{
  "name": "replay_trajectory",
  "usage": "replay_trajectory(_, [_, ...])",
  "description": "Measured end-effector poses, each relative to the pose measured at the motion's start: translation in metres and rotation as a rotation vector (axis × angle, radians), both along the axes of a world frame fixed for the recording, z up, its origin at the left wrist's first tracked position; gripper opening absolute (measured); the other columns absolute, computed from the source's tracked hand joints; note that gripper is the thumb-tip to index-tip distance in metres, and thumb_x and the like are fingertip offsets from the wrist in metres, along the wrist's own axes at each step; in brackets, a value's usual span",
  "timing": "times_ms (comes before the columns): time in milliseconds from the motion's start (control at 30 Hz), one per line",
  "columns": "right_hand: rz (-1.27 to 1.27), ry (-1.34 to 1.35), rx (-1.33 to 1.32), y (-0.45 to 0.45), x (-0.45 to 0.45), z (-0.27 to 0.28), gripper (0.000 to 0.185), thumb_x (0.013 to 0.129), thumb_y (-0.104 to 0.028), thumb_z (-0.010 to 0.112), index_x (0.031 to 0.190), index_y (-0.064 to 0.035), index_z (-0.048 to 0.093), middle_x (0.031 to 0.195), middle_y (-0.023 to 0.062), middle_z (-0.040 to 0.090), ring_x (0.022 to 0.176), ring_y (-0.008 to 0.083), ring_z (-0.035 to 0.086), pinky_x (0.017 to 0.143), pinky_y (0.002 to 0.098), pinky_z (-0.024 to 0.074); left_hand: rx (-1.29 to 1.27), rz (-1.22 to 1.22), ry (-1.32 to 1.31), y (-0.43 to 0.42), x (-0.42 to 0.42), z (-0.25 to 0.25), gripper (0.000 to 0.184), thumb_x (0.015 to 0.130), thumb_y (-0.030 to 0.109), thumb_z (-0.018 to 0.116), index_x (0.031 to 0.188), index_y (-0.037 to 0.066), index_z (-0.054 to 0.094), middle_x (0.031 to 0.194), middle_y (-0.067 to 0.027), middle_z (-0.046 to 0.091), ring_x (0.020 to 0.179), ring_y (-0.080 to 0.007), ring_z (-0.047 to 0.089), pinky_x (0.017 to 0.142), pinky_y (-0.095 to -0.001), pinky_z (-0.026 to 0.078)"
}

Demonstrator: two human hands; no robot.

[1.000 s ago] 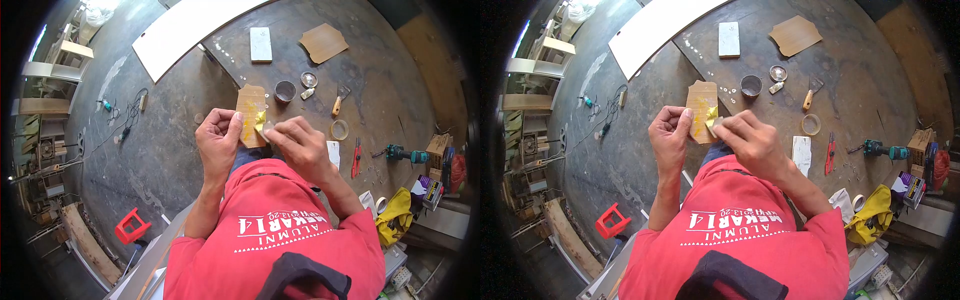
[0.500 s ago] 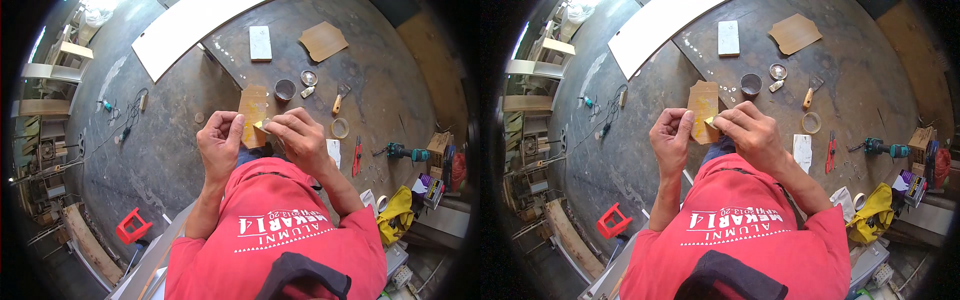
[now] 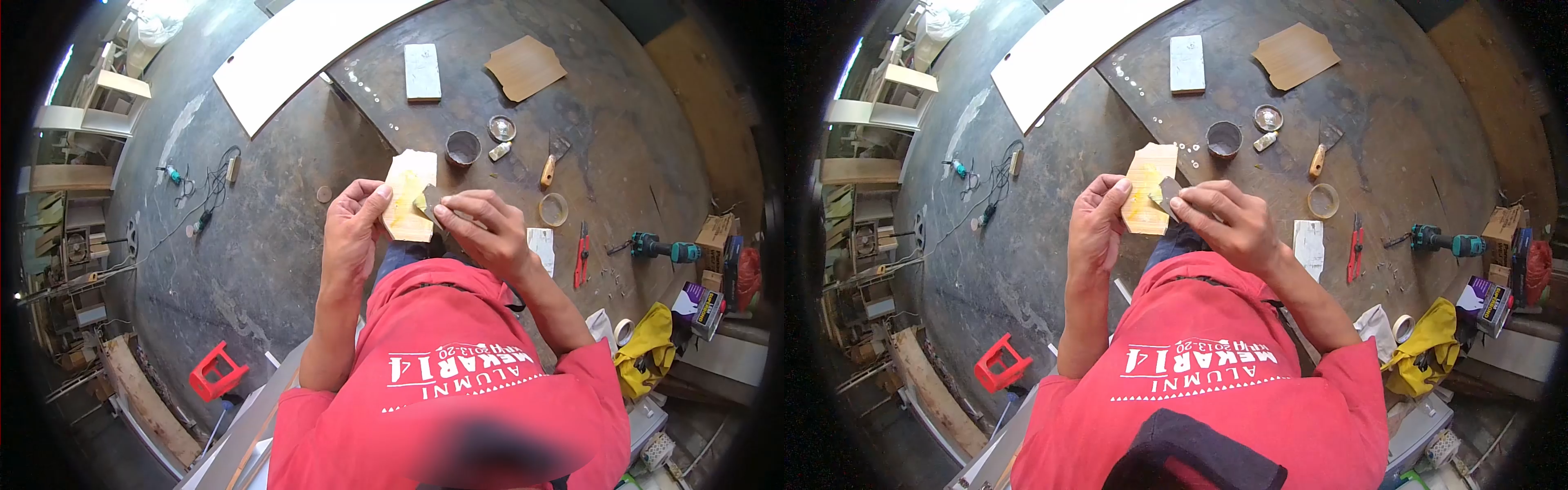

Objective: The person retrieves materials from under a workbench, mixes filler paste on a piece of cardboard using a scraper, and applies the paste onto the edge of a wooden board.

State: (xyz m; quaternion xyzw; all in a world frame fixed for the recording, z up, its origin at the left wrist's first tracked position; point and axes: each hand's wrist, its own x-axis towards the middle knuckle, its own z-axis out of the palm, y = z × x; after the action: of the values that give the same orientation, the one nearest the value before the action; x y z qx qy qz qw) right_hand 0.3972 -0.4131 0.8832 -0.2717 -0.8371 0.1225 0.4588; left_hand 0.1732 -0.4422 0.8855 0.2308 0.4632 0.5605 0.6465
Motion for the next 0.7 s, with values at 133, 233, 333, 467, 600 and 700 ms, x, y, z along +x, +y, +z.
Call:
replay_trajectory(133, [0.024, -0.058, 0.105, 0.000, 0.004, 0.000, 0.034, 0.073, -0.006, 0.075, 0.107, -0.0039, 0.074, 0.103, 0.0047, 0.069, 0.091, 0.0211, 0.068, 0.066, 0.0307, 0.0594, -0.007, -0.003, -0.020, -0.002, -0.003, -0.003, 0.013, 0.100, 0.012, 0.064, 0.104, 0.000, 0.060, 0.091, -0.0085, 0.071, 0.074, -0.0126, 0.072, 0.066, -0.0271, 0.062])
replay_trajectory(233, [0.047, -0.116, 0.094, -0.004, 0.008, 0.003, 0.035, 0.074, -0.006, 0.075, 0.109, -0.0039, 0.074, 0.102, 0.0049, 0.069, 0.090, 0.0213, 0.068, 0.066, 0.0310, 0.0594, 0.006, 0.022, -0.004, -0.003, -0.002, -0.003, 0.013, 0.100, 0.012, 0.064, 0.103, 0.001, 0.061, 0.090, -0.0081, 0.071, 0.074, -0.0125, 0.072, 0.066, -0.0273, 0.062])
replay_trajectory(333, [0.050, -0.137, 0.092, -0.005, 0.012, 0.007, 0.036, 0.073, -0.006, 0.074, 0.108, -0.0032, 0.074, 0.100, 0.0054, 0.068, 0.090, 0.0216, 0.068, 0.066, 0.0311, 0.0595, -0.001, 0.062, -0.001, -0.001, 0.003, 0.001, 0.016, 0.099, 0.014, 0.067, 0.104, 0.000, 0.061, 0.085, -0.0057, 0.071, 0.068, -0.0089, 0.068, 0.056, -0.0213, 0.053])
replay_trajectory(467, [0.012, -0.034, -0.145, -0.010, 0.016, 0.016, 0.025, 0.082, -0.006, 0.074, 0.107, -0.0018, 0.073, 0.098, 0.0064, 0.068, 0.079, 0.0191, 0.067, 0.061, 0.0293, 0.0553, 0.020, 0.093, 0.058, 0.000, 0.003, 0.006, 0.014, 0.099, 0.014, 0.066, 0.103, 0.001, 0.062, 0.085, -0.0050, 0.071, 0.067, -0.0079, 0.067, 0.056, -0.0210, 0.053])
replay_trajectory(600, [0.041, 0.434, -1.112, -0.007, 0.014, 0.022, 0.013, 0.093, -0.008, 0.071, 0.103, -0.0001, 0.072, 0.091, 0.0028, 0.069, 0.067, 0.0074, 0.062, 0.053, 0.0235, 0.0460, 0.045, 0.022, 0.189, 0.001, 0.004, 0.006, 0.014, 0.099, 0.015, 0.067, 0.103, 0.002, 0.063, 0.086, -0.0034, 0.070, 0.066, -0.0060, 0.065, 0.055, -0.0192, 0.049])
replay_trajectory(700, [0.083, 0.507, -1.349, 0.005, 0.009, 0.016, 0.013, 0.093, -0.011, 0.073, 0.099, 0.0001, 0.073, 0.080, 0.0019, 0.070, 0.064, 0.0035, 0.060, 0.052, 0.0205, 0.0446, 0.065, 0.000, 0.149, 0.000, 0.010, 0.010, 0.016, 0.098, 0.015, 0.069, 0.104, 0.000, 0.064, 0.082, -0.0034, 0.071, 0.066, -0.0054, 0.061, 0.057, -0.0209, 0.047])
